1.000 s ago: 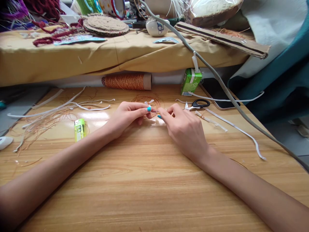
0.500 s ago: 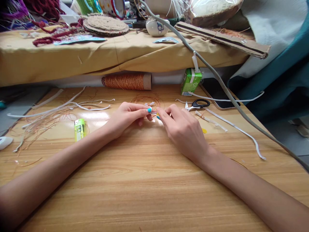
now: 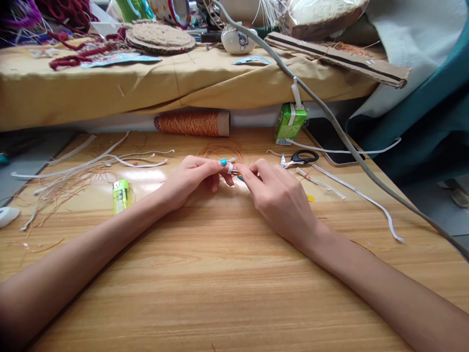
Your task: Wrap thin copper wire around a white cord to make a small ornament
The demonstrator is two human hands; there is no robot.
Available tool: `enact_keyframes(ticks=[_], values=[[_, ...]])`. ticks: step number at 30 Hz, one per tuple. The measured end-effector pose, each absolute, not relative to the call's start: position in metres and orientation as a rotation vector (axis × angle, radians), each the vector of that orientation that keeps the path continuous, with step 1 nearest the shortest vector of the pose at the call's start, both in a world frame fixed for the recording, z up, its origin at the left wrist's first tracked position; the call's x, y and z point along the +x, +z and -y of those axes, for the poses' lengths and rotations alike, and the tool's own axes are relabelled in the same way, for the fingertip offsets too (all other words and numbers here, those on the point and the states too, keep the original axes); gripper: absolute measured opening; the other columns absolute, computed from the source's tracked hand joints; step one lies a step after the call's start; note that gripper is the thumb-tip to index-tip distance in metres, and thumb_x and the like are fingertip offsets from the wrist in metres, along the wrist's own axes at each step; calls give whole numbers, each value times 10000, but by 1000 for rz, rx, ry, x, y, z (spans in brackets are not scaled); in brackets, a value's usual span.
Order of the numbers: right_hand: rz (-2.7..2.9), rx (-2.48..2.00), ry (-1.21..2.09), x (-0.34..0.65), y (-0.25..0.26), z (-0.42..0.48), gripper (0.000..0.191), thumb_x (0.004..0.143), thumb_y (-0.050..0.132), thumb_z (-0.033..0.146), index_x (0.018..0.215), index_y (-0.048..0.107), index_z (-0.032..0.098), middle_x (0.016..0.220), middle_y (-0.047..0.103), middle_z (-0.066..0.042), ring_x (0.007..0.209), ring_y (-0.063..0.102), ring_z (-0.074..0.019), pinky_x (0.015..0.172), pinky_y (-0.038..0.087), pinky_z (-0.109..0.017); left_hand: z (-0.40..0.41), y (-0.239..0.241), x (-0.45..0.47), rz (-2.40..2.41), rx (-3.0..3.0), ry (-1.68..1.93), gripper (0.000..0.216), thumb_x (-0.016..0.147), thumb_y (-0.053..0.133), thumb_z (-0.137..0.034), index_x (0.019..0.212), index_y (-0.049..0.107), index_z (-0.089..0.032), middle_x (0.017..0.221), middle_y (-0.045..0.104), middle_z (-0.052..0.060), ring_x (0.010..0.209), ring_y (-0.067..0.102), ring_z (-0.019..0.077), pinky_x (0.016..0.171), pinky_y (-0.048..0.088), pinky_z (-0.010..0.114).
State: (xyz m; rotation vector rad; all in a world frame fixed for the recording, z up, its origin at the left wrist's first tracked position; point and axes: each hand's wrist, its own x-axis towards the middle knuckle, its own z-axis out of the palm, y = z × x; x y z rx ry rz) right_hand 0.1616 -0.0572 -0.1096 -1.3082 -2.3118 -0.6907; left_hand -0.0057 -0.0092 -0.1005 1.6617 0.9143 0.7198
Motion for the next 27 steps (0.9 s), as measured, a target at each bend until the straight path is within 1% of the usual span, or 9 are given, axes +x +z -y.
enact_keyframes(ticks=[5, 9, 15, 20, 27], values=[[2345, -1271, -833, 162, -110, 57, 266, 829, 348, 156, 982, 565, 139, 705, 550, -46, 594, 434, -116, 562, 303, -243, 10, -101, -4, -969, 1667, 684, 375, 757, 400, -386, 637, 628, -115, 514, 555, 19, 475, 456, 76, 456, 333, 190], [2363, -1259, -880, 162, -110, 57, 243, 825, 352, 146, 876, 589, 135, 658, 544, -37, 563, 407, -114, 549, 275, -248, 11, -100, -4, -977, 1690, 666, 366, 756, 405, -388, 640, 621, -116, 515, 554, 7, 463, 452, 68, 464, 338, 187], [2362, -1201, -932, 161, -106, 57, 228, 815, 361, 127, 807, 588, 138, 629, 543, -26, 565, 396, -116, 566, 278, -247, 9, -100, -4, -940, 1730, 703, 359, 760, 405, -395, 636, 592, -115, 560, 564, 2, 475, 453, 58, 491, 350, 183], [2379, -1163, -925, 160, -105, 56, 228, 819, 352, 126, 799, 579, 131, 697, 569, -40, 642, 448, -122, 604, 304, -247, 8, -101, -4, -915, 1755, 703, 322, 747, 435, -386, 684, 589, -110, 554, 530, -9, 480, 446, 56, 471, 340, 173], [2359, -1201, -865, 161, -108, 57, 214, 819, 368, 152, 808, 581, 164, 747, 573, -35, 663, 458, -121, 623, 323, -242, 8, -100, -4, -881, 1656, 671, 253, 699, 514, -327, 794, 600, -109, 663, 565, 4, 483, 440, 42, 463, 361, 173]])
